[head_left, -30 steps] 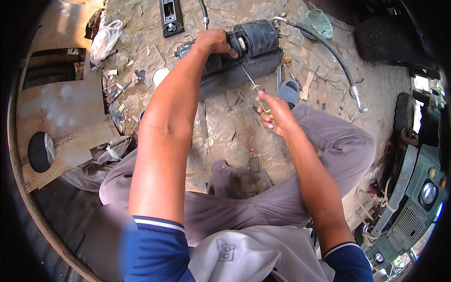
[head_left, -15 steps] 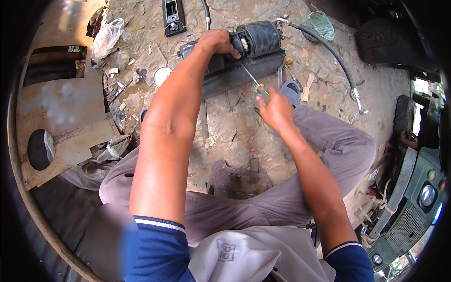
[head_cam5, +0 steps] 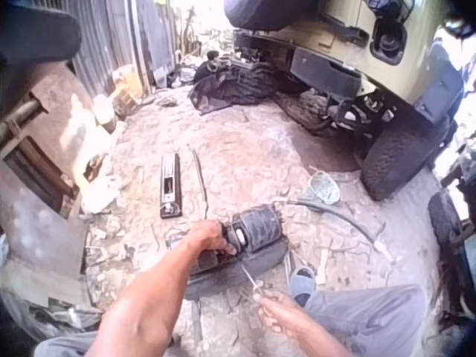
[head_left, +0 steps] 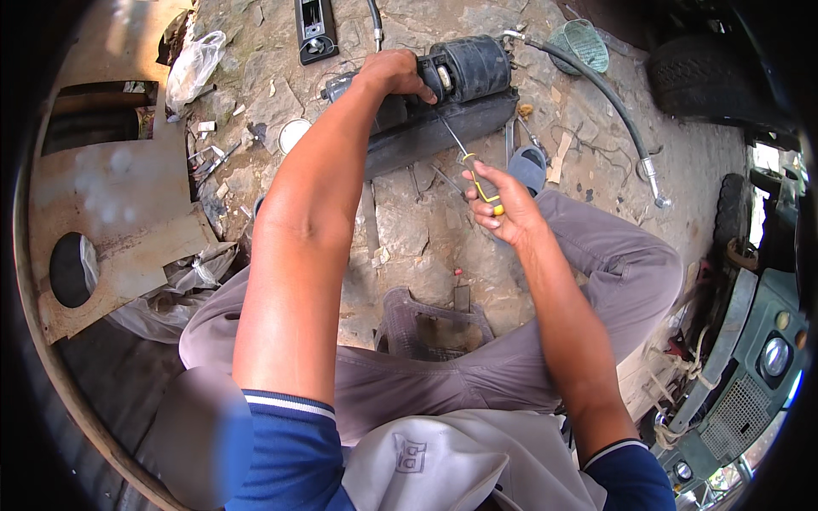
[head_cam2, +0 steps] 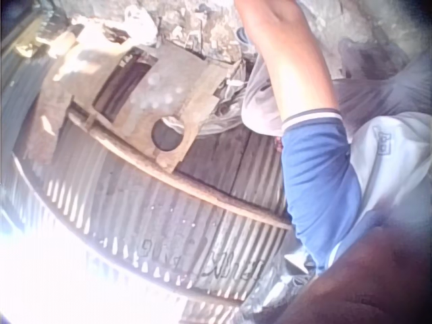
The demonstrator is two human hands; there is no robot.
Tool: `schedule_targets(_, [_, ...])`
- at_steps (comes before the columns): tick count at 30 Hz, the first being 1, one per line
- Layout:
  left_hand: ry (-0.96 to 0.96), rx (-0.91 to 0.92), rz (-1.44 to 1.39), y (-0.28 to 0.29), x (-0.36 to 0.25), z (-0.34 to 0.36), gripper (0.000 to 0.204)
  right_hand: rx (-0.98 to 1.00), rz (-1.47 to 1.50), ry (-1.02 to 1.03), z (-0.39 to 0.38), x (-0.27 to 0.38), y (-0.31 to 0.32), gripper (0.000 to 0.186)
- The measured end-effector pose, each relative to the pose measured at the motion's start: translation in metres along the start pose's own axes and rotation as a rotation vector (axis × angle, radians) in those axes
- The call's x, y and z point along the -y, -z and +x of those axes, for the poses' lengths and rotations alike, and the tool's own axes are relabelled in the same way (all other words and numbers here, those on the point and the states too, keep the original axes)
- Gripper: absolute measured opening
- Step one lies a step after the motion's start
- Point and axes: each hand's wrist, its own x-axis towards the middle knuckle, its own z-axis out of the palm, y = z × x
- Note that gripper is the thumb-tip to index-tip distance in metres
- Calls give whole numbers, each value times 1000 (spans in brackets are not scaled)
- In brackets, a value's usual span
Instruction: The person assembles a blower unit, joining the housing sections and securing them using a screwdriver.
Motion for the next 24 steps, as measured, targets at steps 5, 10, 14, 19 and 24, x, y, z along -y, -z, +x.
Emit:
schedule_targets(5, [-10, -24, -14, -1, -3, 0, 79, 159, 463, -170, -3, 4, 10, 42])
schedule_targets(10, [-23, -26, 19, -1, -2, -1, 80, 453, 1451, -557, -2, -2, 8, 36])
schedule_targets(14, [-31, -41, 14, -3, -4, -2, 80, 426, 1402, -544, -1, 1, 8, 34])
schedule_targets(19, [-31, -27, 22, -3, 2, 0, 81, 441, 1310, -493, 4, -3, 12, 34])
schedule_targets(24, [-6, -33, 42, 2, -12, -9, 66, -326, -160, 292, -3, -21, -22, 41])
